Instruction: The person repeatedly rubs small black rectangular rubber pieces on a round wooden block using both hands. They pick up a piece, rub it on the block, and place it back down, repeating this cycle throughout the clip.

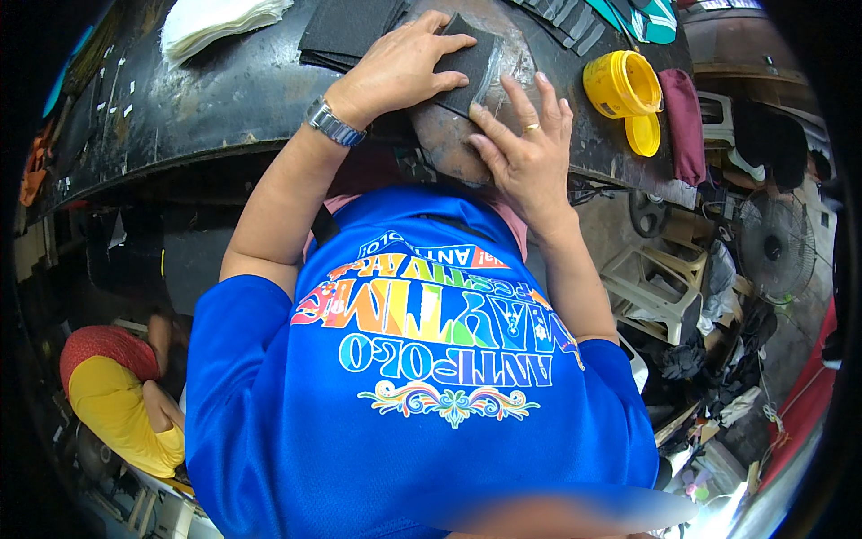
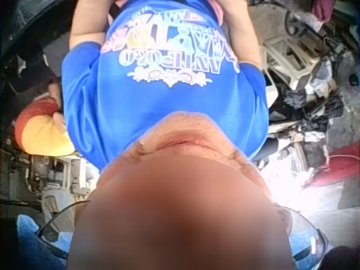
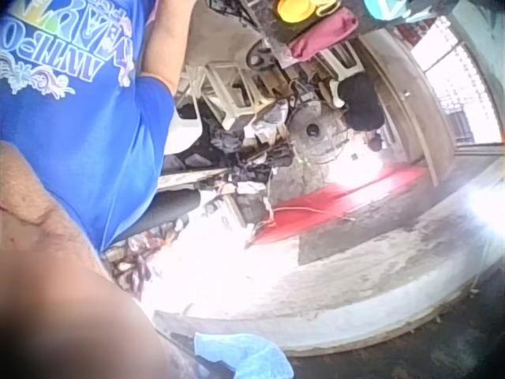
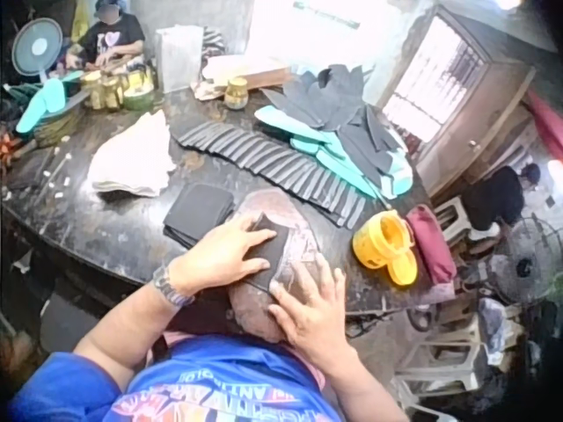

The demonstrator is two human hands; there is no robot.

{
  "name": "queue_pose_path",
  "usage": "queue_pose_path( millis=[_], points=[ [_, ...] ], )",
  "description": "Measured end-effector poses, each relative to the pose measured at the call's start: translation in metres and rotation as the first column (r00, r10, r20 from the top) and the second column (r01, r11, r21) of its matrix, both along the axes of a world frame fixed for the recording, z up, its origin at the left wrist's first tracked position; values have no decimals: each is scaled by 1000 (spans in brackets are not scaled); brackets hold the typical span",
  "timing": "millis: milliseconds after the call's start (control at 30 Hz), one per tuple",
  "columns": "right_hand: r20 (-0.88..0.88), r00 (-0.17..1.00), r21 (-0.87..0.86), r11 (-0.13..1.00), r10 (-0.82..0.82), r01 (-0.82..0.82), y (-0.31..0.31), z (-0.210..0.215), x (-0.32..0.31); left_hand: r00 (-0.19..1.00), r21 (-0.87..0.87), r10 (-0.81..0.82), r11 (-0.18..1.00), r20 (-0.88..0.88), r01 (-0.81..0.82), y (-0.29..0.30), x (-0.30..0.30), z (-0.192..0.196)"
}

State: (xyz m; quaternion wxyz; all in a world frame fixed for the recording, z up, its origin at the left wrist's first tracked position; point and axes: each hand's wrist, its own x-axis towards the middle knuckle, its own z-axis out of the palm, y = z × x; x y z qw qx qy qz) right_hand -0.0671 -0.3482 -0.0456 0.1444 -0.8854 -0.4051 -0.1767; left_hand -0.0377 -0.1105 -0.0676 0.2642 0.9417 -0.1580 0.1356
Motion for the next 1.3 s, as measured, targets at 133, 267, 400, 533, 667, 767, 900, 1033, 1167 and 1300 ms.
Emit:
queue_pose_path(
  millis=[133,267,400,533,667,767,900,1033,1167,1300],
  points=[
    [-80,995,3,999,53,-53,-2,7,-17,998,-2,6,1000,55,-6,-3,-1,3],
    [-337,931,218,974,140,-67,-16,19,-14,996,-216,-69,975,-58,55,2,-5,21],
    [-318,947,496,859,46,125,-20,13,6,979,-512,66,858,190,42,45,15,51],
    [-385,923,645,718,9,262,-9,-14,17,930,-513,294,846,222,-145,144,78,63],
    [-336,938,519,816,-80,255,-9,-23,14,882,-377,402,878,245,-296,225,142,42],
    [-321,935,430,857,-150,285,-7,-20,12,873,-234,364,925,324,-299,266,178,20],
    [-277,942,400,870,-187,290,-2,-16,12,911,-137,247,967,329,-213,298,214,9],
    [-284,937,387,870,-204,306,-2,-18,13,893,-7,446,895,56,-446,296,234,8],
    [-239,948,356,890,-209,286,-3,-19,13,872,5,486,873,50,-487,286,235,-4],
    [-264,941,366,881,-211,300,-2,-16,12,731,65,464,822,500,-566,280,225,-18]
  ],
)
